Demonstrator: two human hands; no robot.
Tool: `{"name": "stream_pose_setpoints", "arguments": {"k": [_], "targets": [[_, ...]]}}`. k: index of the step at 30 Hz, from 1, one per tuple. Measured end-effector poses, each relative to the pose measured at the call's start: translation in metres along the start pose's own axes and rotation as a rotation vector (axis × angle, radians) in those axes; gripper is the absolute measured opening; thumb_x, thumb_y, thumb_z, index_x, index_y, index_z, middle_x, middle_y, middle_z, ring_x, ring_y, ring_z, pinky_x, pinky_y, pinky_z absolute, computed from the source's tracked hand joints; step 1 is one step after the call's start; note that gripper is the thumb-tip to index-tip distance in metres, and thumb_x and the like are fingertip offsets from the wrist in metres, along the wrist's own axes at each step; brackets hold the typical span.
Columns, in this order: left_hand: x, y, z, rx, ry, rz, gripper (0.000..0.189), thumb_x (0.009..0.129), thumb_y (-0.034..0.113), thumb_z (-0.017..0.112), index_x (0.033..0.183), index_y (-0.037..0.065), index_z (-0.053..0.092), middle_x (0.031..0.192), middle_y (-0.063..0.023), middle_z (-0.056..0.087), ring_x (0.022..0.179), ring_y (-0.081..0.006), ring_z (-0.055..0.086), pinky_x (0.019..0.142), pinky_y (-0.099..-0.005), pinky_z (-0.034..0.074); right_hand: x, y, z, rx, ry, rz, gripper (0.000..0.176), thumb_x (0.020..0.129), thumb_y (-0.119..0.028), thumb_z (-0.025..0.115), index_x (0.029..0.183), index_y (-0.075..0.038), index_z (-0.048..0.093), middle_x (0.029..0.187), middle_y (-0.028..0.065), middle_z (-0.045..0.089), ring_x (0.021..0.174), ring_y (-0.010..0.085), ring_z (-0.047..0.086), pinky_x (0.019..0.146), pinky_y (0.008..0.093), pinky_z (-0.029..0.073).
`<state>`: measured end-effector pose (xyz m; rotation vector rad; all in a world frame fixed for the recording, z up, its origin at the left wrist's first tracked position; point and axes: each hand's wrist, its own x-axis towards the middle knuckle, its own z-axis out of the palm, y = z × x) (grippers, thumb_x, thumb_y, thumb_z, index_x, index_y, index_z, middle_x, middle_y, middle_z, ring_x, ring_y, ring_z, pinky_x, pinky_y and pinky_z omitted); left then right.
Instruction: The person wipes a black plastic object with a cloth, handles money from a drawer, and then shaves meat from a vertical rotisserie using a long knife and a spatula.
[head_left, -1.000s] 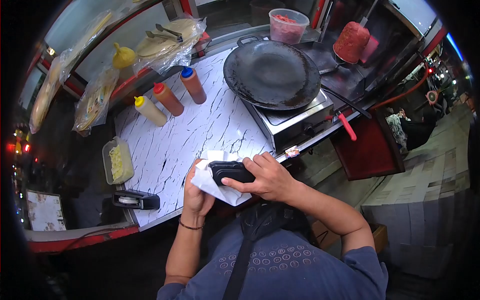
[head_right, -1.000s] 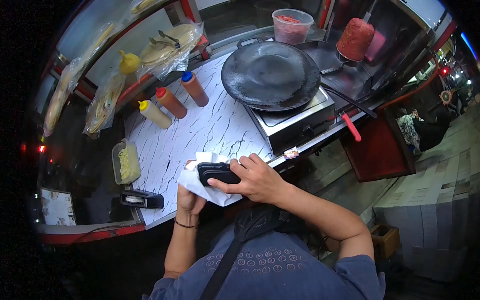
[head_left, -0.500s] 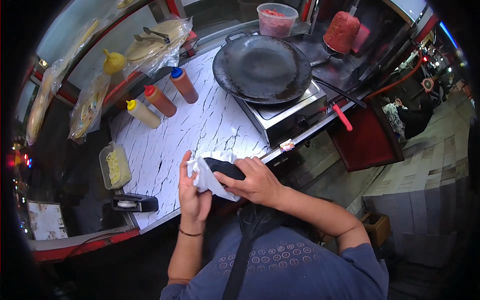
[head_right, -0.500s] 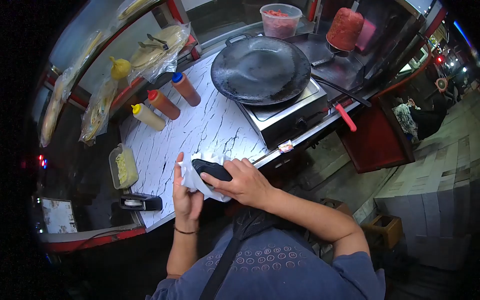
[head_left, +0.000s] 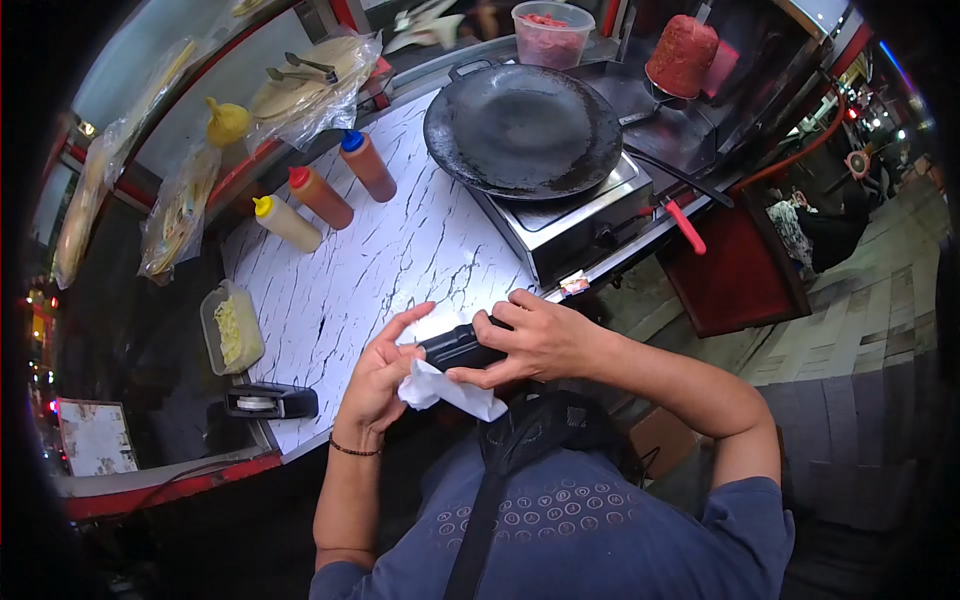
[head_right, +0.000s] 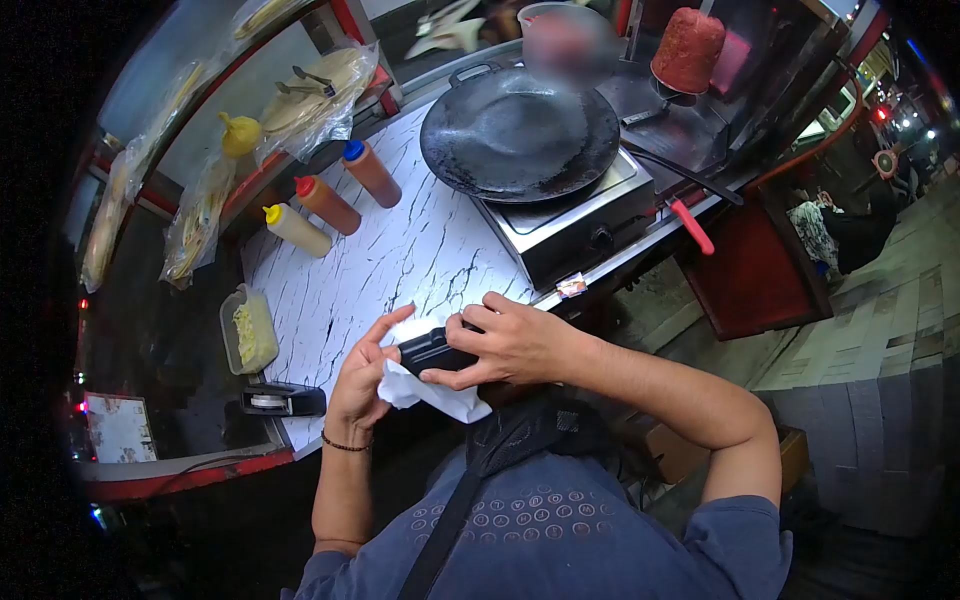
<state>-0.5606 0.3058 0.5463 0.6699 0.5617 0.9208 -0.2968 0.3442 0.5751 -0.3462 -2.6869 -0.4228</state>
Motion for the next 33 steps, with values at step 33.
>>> {"name": "stream_pose_setpoints", "arguments": {"k": [33], "targets": [[0.012, -0.085, 0.042, 0.170, 0.340, 0.591, 0.059, 0.086, 0.011, 0.076, 0.132, 0.005, 0.039, 0.112, -0.0077, 0.062, 0.097, -0.0118, 0.061, 0.082, -0.0256, 0.051, -0.002, -0.068, 0.037, 0.758, 0.376, 0.749, 0.065, 0.083, -0.008, 0.069, 0.143, -0.022, 0.048, 0.101, 0.0162, 0.052, 0.087, 0.0325, 0.054, 0.080, 0.0397, 0.047]]}}
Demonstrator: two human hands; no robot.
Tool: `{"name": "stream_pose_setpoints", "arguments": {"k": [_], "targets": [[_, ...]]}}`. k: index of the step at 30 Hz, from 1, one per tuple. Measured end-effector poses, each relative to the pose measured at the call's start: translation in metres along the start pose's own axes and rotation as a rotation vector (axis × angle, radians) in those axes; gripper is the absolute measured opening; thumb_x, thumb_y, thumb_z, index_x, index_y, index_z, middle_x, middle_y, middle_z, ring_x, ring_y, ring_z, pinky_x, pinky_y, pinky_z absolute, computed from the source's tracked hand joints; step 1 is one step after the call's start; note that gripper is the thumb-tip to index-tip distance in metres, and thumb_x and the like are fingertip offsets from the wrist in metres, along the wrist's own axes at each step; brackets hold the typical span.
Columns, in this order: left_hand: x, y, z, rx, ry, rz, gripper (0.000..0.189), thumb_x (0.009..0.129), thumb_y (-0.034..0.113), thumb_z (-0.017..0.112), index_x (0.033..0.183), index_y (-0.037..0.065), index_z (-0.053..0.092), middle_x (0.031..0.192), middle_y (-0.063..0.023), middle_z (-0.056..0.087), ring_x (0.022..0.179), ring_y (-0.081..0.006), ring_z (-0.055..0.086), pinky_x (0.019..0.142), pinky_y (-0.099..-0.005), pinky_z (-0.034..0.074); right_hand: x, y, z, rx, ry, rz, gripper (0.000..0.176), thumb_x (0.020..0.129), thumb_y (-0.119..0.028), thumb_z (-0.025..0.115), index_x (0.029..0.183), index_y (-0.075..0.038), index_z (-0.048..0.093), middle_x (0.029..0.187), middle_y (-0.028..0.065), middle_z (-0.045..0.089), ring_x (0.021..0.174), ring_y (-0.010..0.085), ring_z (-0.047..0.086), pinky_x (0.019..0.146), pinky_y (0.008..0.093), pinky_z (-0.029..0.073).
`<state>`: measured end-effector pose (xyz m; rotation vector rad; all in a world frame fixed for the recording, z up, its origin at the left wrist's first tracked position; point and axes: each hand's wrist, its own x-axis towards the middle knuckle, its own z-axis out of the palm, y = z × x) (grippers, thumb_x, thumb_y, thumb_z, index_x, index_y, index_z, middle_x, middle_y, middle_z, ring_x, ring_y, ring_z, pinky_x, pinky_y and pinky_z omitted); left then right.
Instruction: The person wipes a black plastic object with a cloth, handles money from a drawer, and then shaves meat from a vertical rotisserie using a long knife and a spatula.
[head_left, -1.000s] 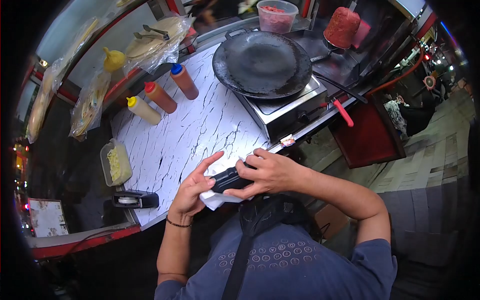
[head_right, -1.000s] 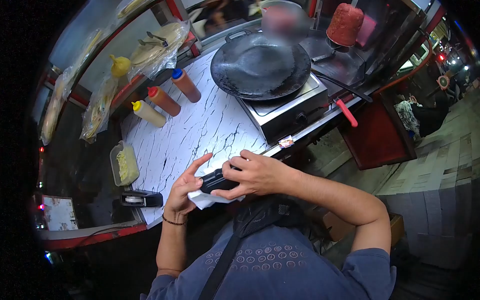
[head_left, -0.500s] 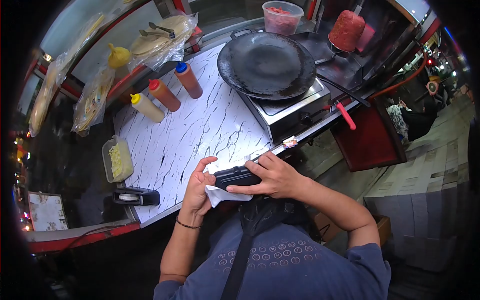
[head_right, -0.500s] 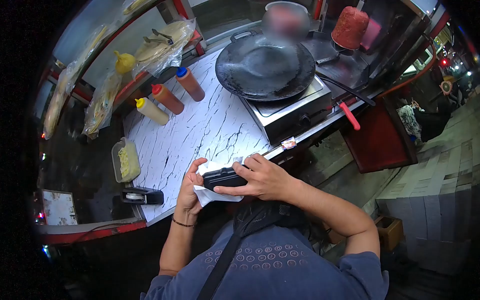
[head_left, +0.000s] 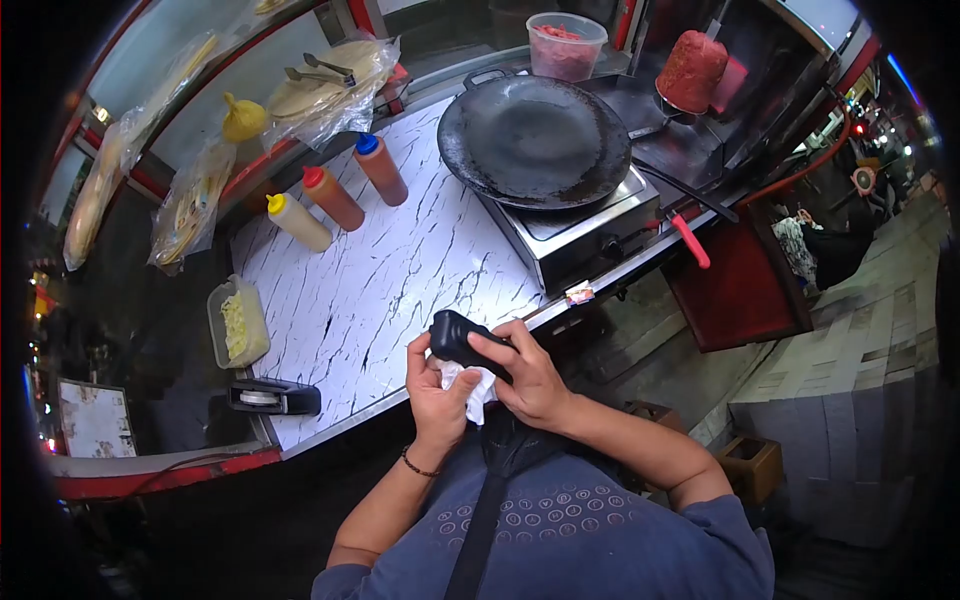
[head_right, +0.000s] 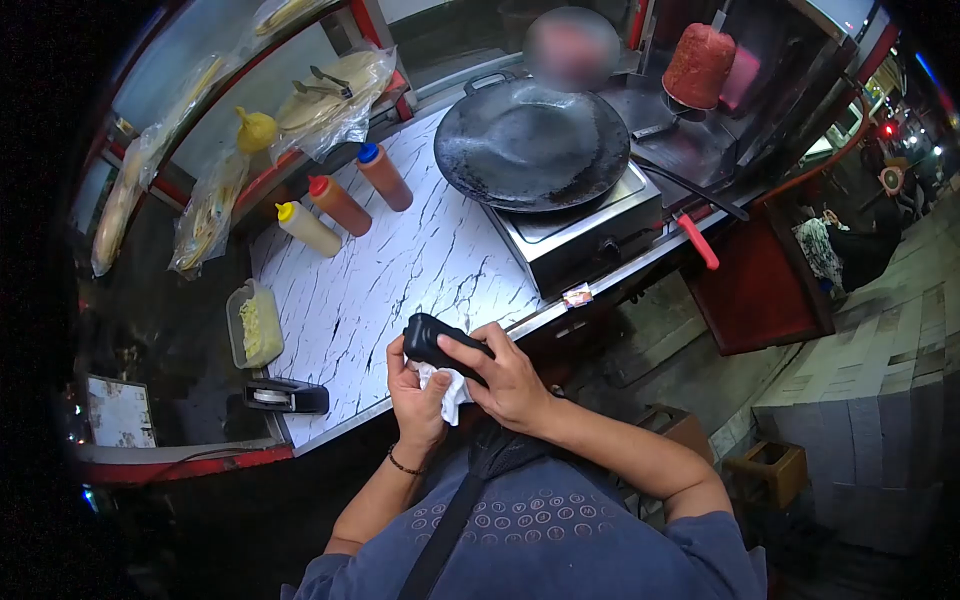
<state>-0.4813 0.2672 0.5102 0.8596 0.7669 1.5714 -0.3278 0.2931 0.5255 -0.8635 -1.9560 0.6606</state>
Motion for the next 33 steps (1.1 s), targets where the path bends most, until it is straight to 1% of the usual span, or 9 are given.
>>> {"name": "stream_pose_setpoints", "arguments": {"k": [4, 6, 9, 12, 16, 19, 20, 22, 33], "targets": [[-0.010, -0.010, 0.000, 0.253, -0.092, 0.038, 0.049, 0.088, 0.010, 0.074, 0.128, -0.001, 0.047, 0.112, -0.0069, 0.058, 0.096, -0.0114, 0.058, 0.083, -0.0239, 0.048, 0.008, -0.008, -0.002, 0.215, 0.037, 0.191, 0.056, 0.093, -0.013, 0.062, 0.145, -0.010, 0.042, 0.105, 0.0135, 0.052, 0.090, 0.0264, 0.055, 0.084, 0.0349, 0.046], [-0.009, -0.004, 0.002, 0.198, -0.047, -0.025, 0.047, 0.088, 0.006, 0.073, 0.127, -0.001, 0.048, 0.112, -0.0083, 0.059, 0.099, -0.0125, 0.059, 0.086, -0.0253, 0.048, 0.007, 0.003, 0.012, 0.540, 0.081, 0.248, 0.051, 0.101, -0.020, 0.053, 0.149, -0.013, 0.036, 0.118, 0.0101, 0.054, 0.096, 0.0193, 0.055, 0.086, 0.0311, 0.045], [-0.005, -0.001, -0.012, 0.371, 0.105, 0.118, 0.041, 0.088, 0.004, 0.071, 0.123, 0.000, 0.049, 0.106, -0.0089, 0.061, 0.095, -0.0134, 0.062, 0.084, -0.0261, 0.051, 0.016, -0.015, 0.004, 1.268, 0.198, 0.667, 0.050, 0.107, -0.031, 0.038, 0.152, -0.013, 0.025, 0.127, 0.0110, 0.053, 0.106, 0.0143, 0.054, 0.086, 0.0311, 0.048], [0.003, 0.024, -0.021, 0.292, 0.240, 0.294, 0.033, 0.091, 0.006, 0.069, 0.117, 0.002, 0.050, 0.103, -0.0083, 0.061, 0.093, -0.0145, 0.062, 0.085, -0.0271, 0.050, 0.011, 0.009, -0.004, 1.476, 0.013, 0.508, 0.052, 0.107, -0.038, 0.030, 0.152, -0.014, 0.020, 0.111, 0.0224, 0.059, 0.083, 0.0227, 0.062, 0.076, 0.0379, 0.052], [0.024, 0.053, -0.032, 0.559, 0.233, 0.537, 0.028, 0.087, 0.005, 0.073, 0.109, 0.000, 0.057, 0.104, -0.0109, 0.064, 0.096, -0.0173, 0.063, 0.085, -0.0299, 0.051, 0.013, 0.003, -0.003, 1.480, 0.014, 0.599, 0.052, 0.108, -0.039, 0.028, 0.152, -0.013, 0.018, 0.106, 0.0252, 0.060, 0.073, 0.0248, 0.062, 0.074, 0.0390, 0.053], [0.039, 0.069, -0.012, 1.105, -0.160, 0.790, 0.030, 0.070, -0.002, 0.078, 0.097, 0.005, 0.069, 0.109, -0.0157, 0.062, 0.093, -0.0325, 0.065, 0.083, -0.0364, 0.052, 0.012, -0.008, 0.000, 1.436, -0.013, 0.632, 0.052, 0.107, -0.038, 0.030, 0.152, -0.015, 0.018, 0.104, 0.0227, 0.060, 0.074, 0.0238, 0.061, 0.074, 0.0387, 0.053], [0.051, 0.067, -0.006, 1.282, -0.274, 0.844, 0.028, 0.071, 0.007, 0.078, 0.098, 0.007, 0.069, 0.112, -0.0137, 0.062, 0.103, -0.0329, 0.060, 0.085, -0.0409, 0.048, 0.011, -0.013, 0.002, 1.419, -0.005, 0.653, 0.051, 0.107, -0.037, 0.032, 0.152, -0.017, 0.018, 0.101, 0.0209, 0.059, 0.072, 0.0228, 0.060, 0.073, 0.0380, 0.053], [0.056, 0.062, 0.009, 1.590, -0.179, 0.846, 0.025, 0.076, 0.017, 0.077, 0.098, 0.007, 0.069, 0.115, -0.0120, 0.059, 0.111, -0.0314, 0.054, 0.087, -0.0416, 0.043, 0.009, -0.014, 0.006, 1.397, 0.000, 0.667, 0.050, 0.107, -0.036, 0.033, 0.151, -0.019, 0.019, 0.099, 0.0191, 0.059, 0.071, 0.0217, 0.059, 0.072, 0.0373, 0.052], [0.044, 0.031, 0.010, 1.238, -0.397, 0.477, 0.018, 0.079, 0.004, 0.069, 0.096, 0.000, 0.066, 0.096, -0.0138, 0.059, 0.090, -0.0318, 0.055, 0.078, -0.0393, 0.047, 0.004, -0.001, 0.022, 1.200, 0.147, 0.661, 0.041, 0.108, -0.030, 0.036, 0.146, -0.021, 0.025, 0.101, 0.0058, 0.054, 0.073, 0.0121, 0.054, 0.062, 0.0272, 0.048]]}}
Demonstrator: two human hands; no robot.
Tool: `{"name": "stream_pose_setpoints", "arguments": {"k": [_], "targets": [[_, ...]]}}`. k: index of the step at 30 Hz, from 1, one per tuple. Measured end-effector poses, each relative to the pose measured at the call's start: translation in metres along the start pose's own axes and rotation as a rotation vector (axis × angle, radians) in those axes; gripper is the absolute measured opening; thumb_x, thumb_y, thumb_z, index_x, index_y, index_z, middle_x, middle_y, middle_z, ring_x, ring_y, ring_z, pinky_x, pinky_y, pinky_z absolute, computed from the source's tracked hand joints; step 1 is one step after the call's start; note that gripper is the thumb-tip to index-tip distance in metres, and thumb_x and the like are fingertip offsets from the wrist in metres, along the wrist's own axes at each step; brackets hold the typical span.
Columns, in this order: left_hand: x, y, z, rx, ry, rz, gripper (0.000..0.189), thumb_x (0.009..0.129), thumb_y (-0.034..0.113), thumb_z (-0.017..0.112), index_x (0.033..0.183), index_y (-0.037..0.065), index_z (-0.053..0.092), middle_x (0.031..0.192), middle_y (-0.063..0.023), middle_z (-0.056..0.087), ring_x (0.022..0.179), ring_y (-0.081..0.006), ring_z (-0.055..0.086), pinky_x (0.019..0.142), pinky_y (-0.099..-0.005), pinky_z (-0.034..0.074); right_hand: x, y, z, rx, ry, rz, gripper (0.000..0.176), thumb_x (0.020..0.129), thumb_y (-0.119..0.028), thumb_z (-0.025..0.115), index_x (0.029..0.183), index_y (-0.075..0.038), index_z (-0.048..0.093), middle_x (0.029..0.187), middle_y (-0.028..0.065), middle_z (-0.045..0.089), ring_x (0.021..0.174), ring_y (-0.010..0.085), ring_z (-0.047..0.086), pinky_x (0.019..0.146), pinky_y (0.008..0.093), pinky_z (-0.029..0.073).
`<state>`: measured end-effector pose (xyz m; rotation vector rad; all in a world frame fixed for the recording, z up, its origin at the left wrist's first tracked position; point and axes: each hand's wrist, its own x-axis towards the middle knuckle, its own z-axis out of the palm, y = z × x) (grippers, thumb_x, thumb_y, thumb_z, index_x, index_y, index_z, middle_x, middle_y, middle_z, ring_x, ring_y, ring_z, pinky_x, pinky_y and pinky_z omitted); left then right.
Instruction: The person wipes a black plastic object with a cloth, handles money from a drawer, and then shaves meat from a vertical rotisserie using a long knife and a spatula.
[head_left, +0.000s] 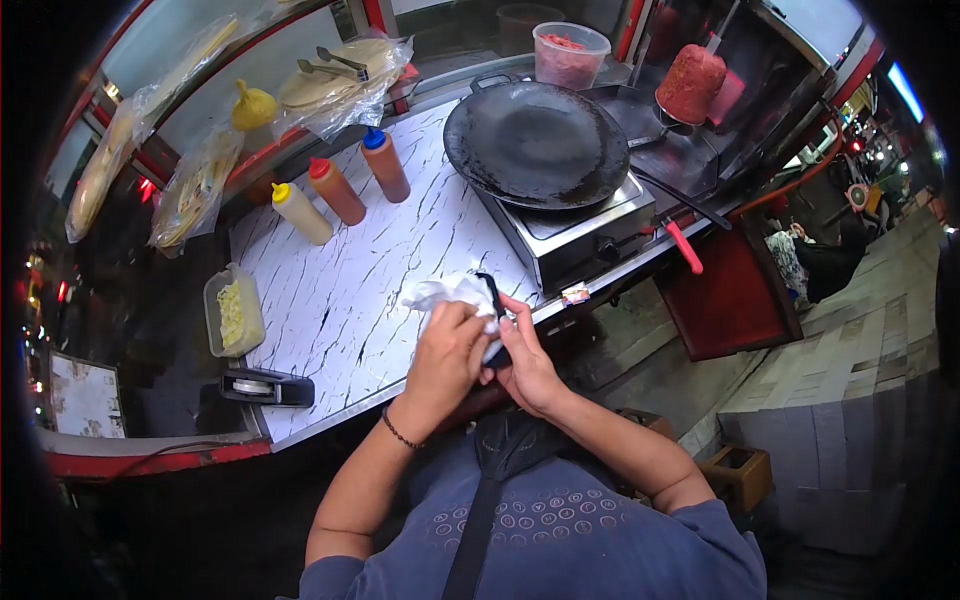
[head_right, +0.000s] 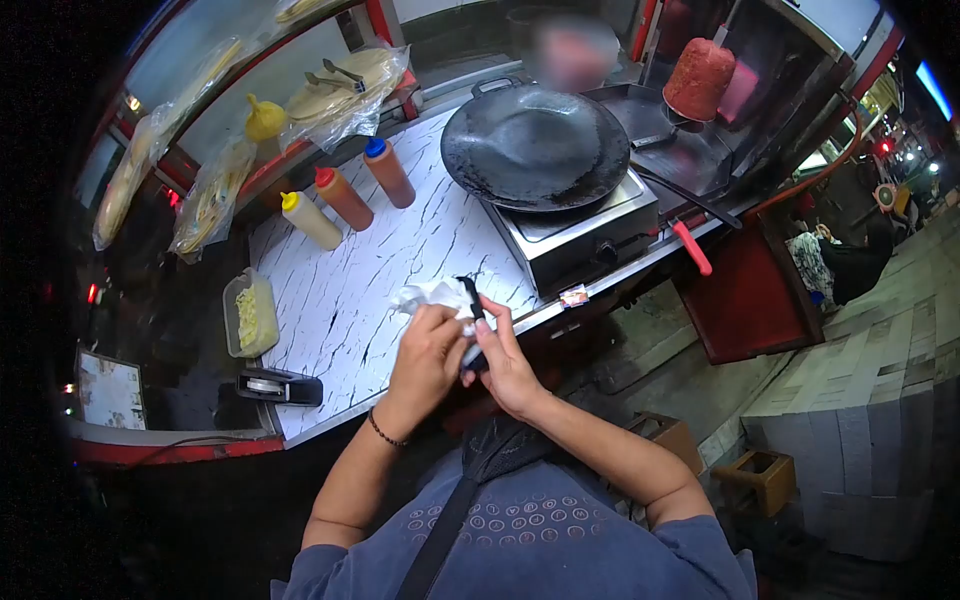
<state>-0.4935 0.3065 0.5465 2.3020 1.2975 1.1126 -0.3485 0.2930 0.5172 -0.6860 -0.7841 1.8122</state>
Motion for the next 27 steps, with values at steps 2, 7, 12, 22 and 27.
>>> {"name": "stream_pose_setpoints", "arguments": {"k": [2, 7, 12, 22, 27], "targets": [[-0.004, 0.013, 0.001, -0.065, -0.084, 0.012, 0.014, 0.079, 0.003, 0.068, 0.092, -0.001, 0.065, 0.093, -0.0139, 0.058, 0.090, -0.0330, 0.054, 0.078, -0.0396, 0.047, 0.006, 0.000, -0.006, -0.056, 0.043, -0.018, 0.042, 0.108, -0.033, 0.036, 0.147, -0.021, 0.026, 0.108, 0.0058, 0.055, 0.081, 0.0100, 0.054, 0.065, 0.0244, 0.047], [-0.005, 0.006, -0.017, -0.125, -0.242, -0.010, 0.011, 0.083, 0.008, 0.066, 0.089, -0.001, 0.065, 0.088, -0.0145, 0.054, 0.089, -0.0337, 0.052, 0.080, -0.0413, 0.044, 0.007, 0.009, -0.018, -0.187, 0.001, -0.014, 0.044, 0.108, -0.035, 0.033, 0.149, -0.019, 0.028, 0.112, 0.0057, 0.054, 0.085, 0.0080, 0.052, 0.067, 0.0227, 0.047], [-0.018, -0.010, -0.050, -0.466, 0.014, -0.308, 0.017, 0.088, 0.010, 0.065, 0.098, -0.003, 0.066, 0.096, -0.0142, 0.061, 0.088, -0.0266, 0.059, 0.081, -0.0353, 0.046, 0.010, -0.008, -0.020, -0.027, -0.204, 0.092, 0.049, 0.107, -0.042, 0.030, 0.148, -0.017, 0.025, 0.106, 0.0143, 0.058, 0.079, 0.0200, 0.057, 0.067, 0.0352, 0.049], [0.002, 0.004, -0.019, 0.210, 0.011, -0.005, 0.017, 0.075, 0.010, 0.071, 0.091, 0.004, 0.067, 0.106, -0.0136, 0.054, 0.097, -0.0316, 0.049, 0.084, -0.0431, 0.038, 0.011, -0.006, 0.000, -0.162, -0.131, 0.058, 0.049, 0.108, -0.038, 0.030, 0.151, -0.017, 0.022, 0.110, 0.0077, 0.055, 0.081, 0.0102, 0.057, 0.068, 0.0272, 0.050], [-0.008, 0.012, -0.012, 0.080, -0.108, -0.095, 0.014, 0.077, 0.007, 0.069, 0.090, 0.002, 0.066, 0.106, -0.0128, 0.051, 0.098, -0.0313, 0.048, 0.086, -0.0424, 0.039, 0.015, 0.003, -0.006, -0.133, -0.115, -0.030, 0.048, 0.108, -0.034, 0.029, 0.152, -0.015, 0.022, 0.130, 0.0125, 0.049, 0.110, 0.0132, 0.055, 0.088, 0.0270, 0.049]]}}
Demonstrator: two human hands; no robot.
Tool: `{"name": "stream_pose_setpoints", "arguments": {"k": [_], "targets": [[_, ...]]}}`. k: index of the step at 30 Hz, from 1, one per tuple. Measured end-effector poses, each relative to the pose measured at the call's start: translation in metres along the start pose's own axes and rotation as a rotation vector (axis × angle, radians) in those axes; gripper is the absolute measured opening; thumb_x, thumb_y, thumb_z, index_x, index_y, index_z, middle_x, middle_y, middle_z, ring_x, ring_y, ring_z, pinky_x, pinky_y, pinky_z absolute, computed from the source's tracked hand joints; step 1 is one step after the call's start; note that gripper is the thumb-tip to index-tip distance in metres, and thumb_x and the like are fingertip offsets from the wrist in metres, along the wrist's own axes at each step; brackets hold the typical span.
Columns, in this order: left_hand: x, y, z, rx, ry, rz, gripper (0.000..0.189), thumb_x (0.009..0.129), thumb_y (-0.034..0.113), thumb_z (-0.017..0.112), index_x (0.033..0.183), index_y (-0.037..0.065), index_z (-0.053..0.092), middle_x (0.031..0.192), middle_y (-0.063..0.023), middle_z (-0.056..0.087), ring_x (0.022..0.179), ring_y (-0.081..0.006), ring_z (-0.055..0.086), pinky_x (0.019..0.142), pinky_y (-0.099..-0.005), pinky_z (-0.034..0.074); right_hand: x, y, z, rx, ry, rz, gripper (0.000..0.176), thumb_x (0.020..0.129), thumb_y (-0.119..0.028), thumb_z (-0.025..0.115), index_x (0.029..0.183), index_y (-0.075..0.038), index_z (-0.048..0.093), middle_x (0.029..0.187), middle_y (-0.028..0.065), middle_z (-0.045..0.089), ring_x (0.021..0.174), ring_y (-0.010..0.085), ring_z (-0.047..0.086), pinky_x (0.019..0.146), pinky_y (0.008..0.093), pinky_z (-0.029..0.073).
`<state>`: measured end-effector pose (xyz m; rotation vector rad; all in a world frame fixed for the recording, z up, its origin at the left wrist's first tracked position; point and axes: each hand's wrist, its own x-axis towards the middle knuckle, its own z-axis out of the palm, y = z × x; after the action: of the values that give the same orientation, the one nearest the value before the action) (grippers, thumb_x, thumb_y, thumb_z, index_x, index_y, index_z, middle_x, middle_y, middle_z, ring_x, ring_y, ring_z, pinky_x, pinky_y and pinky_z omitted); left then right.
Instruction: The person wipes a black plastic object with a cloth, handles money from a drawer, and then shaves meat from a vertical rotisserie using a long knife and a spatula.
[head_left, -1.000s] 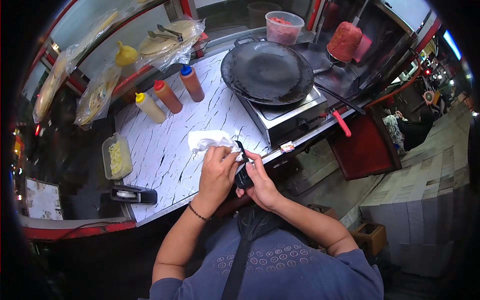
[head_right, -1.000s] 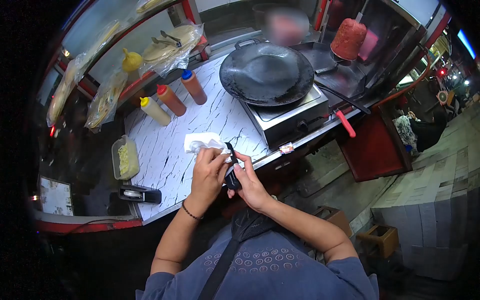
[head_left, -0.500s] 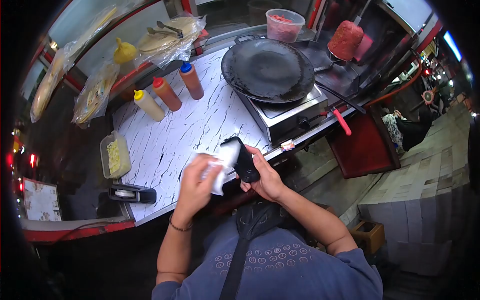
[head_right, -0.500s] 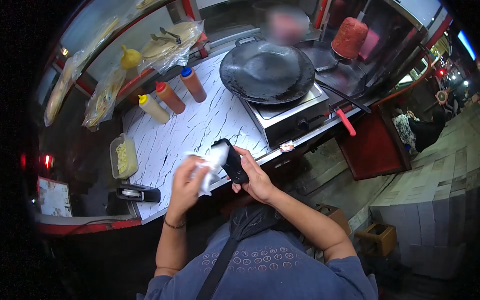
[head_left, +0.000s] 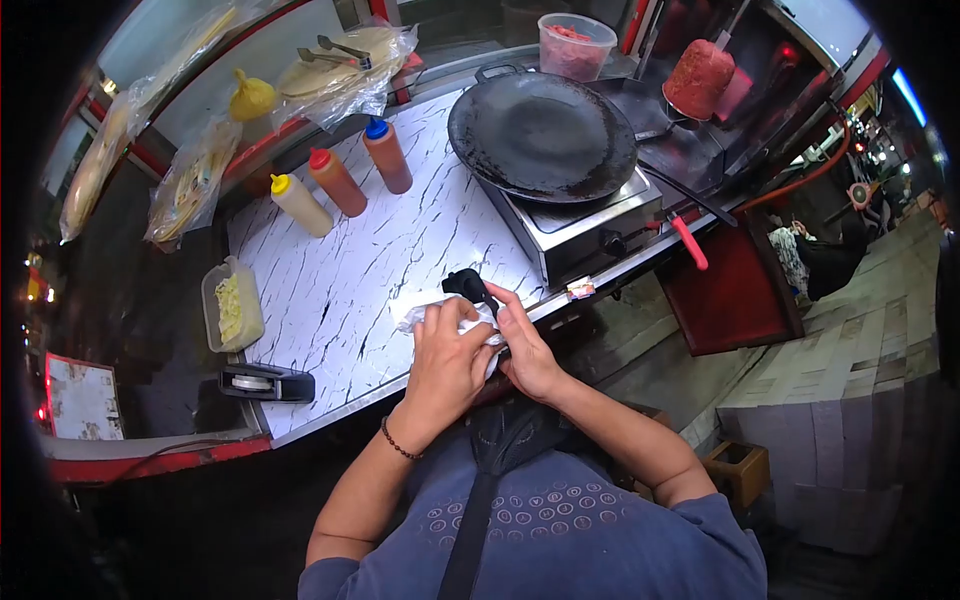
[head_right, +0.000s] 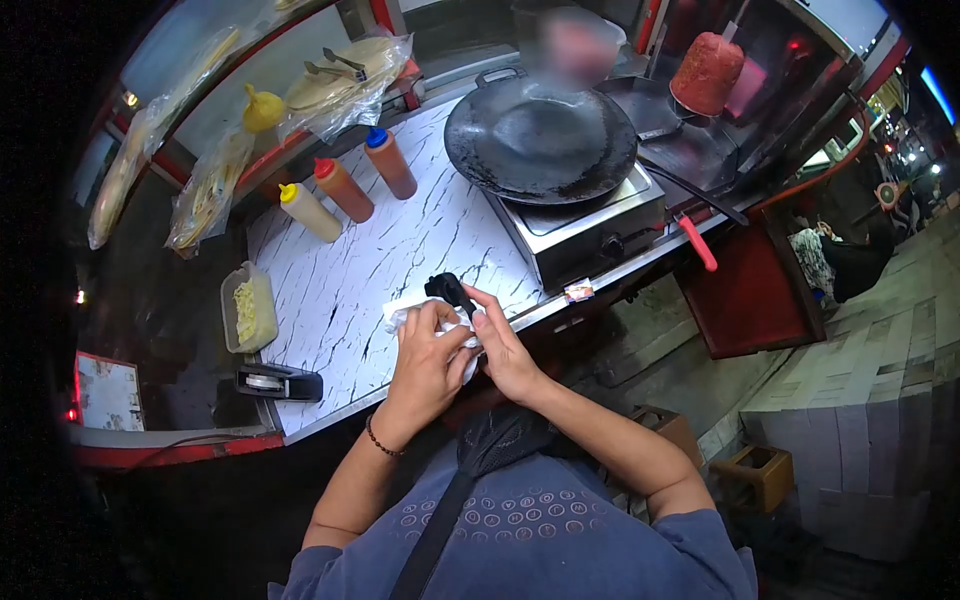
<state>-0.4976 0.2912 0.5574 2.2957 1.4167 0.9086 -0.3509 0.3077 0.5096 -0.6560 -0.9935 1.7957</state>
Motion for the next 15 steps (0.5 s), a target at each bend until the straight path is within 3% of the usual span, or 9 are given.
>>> {"name": "stream_pose_setpoints", "arguments": {"k": [4, 6, 7, 8, 10, 11, 12, 14, 15], "targets": [[-0.001, -0.017, 0.002, -0.346, -0.108, -0.085, 0.013, 0.082, 0.011, 0.068, 0.092, 0.003, 0.068, 0.100, -0.0142, 0.051, 0.097, -0.0314, 0.051, 0.087, -0.0419, 0.041, -0.001, 0.011, -0.007, -0.316, 0.006, -0.055, 0.049, 0.108, -0.035, 0.029, 0.152, -0.015, 0.023, 0.120, 0.0107, 0.053, 0.097, 0.0121, 0.057, 0.080, 0.0267, 0.050], [-0.005, -0.023, -0.007, -0.470, -0.129, -0.110, 0.013, 0.090, 0.013, 0.065, 0.097, 0.002, 0.066, 0.098, -0.0121, 0.056, 0.093, -0.0265, 0.058, 0.084, -0.0375, 0.047, 0.002, 0.006, -0.005, -0.077, 0.024, 0.008, 0.049, 0.108, -0.038, 0.029, 0.152, -0.015, 0.023, 0.100, 0.0061, 0.055, 0.075, 0.0104, 0.052, 0.065, 0.0250, 0.046], [-0.010, -0.026, -0.012, -0.917, -0.047, -0.341, 0.013, 0.094, 0.014, 0.061, 0.100, 0.003, 0.063, 0.098, -0.0102, 0.059, 0.092, -0.0230, 0.061, 0.083, -0.0349, 0.049, 0.004, 0.000, -0.001, 0.052, 0.044, 0.042, 0.050, 0.108, -0.039, 0.029, 0.152, -0.016, 0.024, 0.089, 0.0036, 0.055, 0.063, 0.0097, 0.048, 0.057, 0.0242, 0.043], [-0.011, -0.029, -0.018, -1.360, 0.038, -0.574, 0.013, 0.098, 0.015, 0.057, 0.104, 0.003, 0.060, 0.099, -0.0084, 0.062, 0.090, -0.0194, 0.064, 0.082, -0.0324, 0.051, 0.006, -0.005, -0.005, 0.073, 0.002, 0.046, 0.050, 0.108, -0.040, 0.029, 0.151, -0.017, 0.023, 0.092, 0.0071, 0.056, 0.066, 0.0121, 0.050, 0.060, 0.0270, 0.045], [-0.004, -0.029, -0.040, -1.548, 0.220, -0.416, 0.015, 0.102, 0.016, 0.050, 0.109, 0.004, 0.054, 0.102, -0.0067, 0.063, 0.091, -0.0139, 0.065, 0.083, -0.0291, 0.053, 0.006, -0.015, -0.006, 0.109, -0.057, 0.081, 0.051, 0.107, -0.042, 0.029, 0.151, -0.019, 0.021, 0.101, 0.0137, 0.057, 0.074, 0.0173, 0.054, 0.066, 0.0339, 0.048], [0.000, -0.025, -0.047, -1.641, 0.354, -0.438, 0.010, 0.101, 0.010, 0.051, 0.107, 0.002, 0.052, 0.102, -0.0073, 0.063, 0.091, -0.0135, 0.064, 0.084, -0.0302, 0.053, 0.005, -0.018, -0.005, 0.109, -0.055, 0.083, 0.051, 0.107, -0.042, 0.029, 0.151, -0.019, 0.021, 0.101, 0.0137, 0.057, 0.074, 0.0173, 0.054, 0.066, 0.0339, 0.048], [0.001, -0.027, -0.045, -1.639, 0.361, -0.440, 0.010, 0.101, 0.010, 0.051, 0.107, 0.002, 0.052, 0.102, -0.0073, 0.063, 0.091, -0.0135, 0.064, 0.084, -0.0302, 0.053, 0.006, -0.019, -0.003, 0.141, -0.047, 0.077, 0.051, 0.107, -0.041, 0.029, 0.152, -0.018, 0.021, 0.097, 0.0140, 0.057, 0.070, 0.0161, 0.054, 0.063, 0.0319, 0.048], [0.004, -0.036, -0.033, -1.279, 0.445, -0.291, 0.010, 0.099, 0.006, 0.054, 0.107, 0.002, 0.051, 0.102, -0.0067, 0.062, 0.095, -0.0136, 0.062, 0.085, -0.0309, 0.052, 0.010, -0.019, 0.003, 0.177, -0.056, 0.075, 0.052, 0.107, -0.040, 0.029, 0.152, -0.016, 0.021, 0.094, 0.0142, 0.058, 0.066, 0.0149, 0.055, 0.060, 0.0299, 0.048], [0.011, -0.035, -0.022, -0.745, 0.586, -0.163, 0.010, 0.095, 0.003, 0.058, 0.104, 0.003, 0.054, 0.104, -0.0085, 0.062, 0.100, -0.0156, 0.059, 0.086, -0.0328, 0.051, 0.009, -0.017, 0.005, 0.204, -0.062, 0.084, 0.051, 0.108, -0.040, 0.029, 0.152, -0.017, 0.020, 0.095, 0.0138, 0.058, 0.066, 0.0155, 0.055, 0.060, 0.0302, 0.049]]}}
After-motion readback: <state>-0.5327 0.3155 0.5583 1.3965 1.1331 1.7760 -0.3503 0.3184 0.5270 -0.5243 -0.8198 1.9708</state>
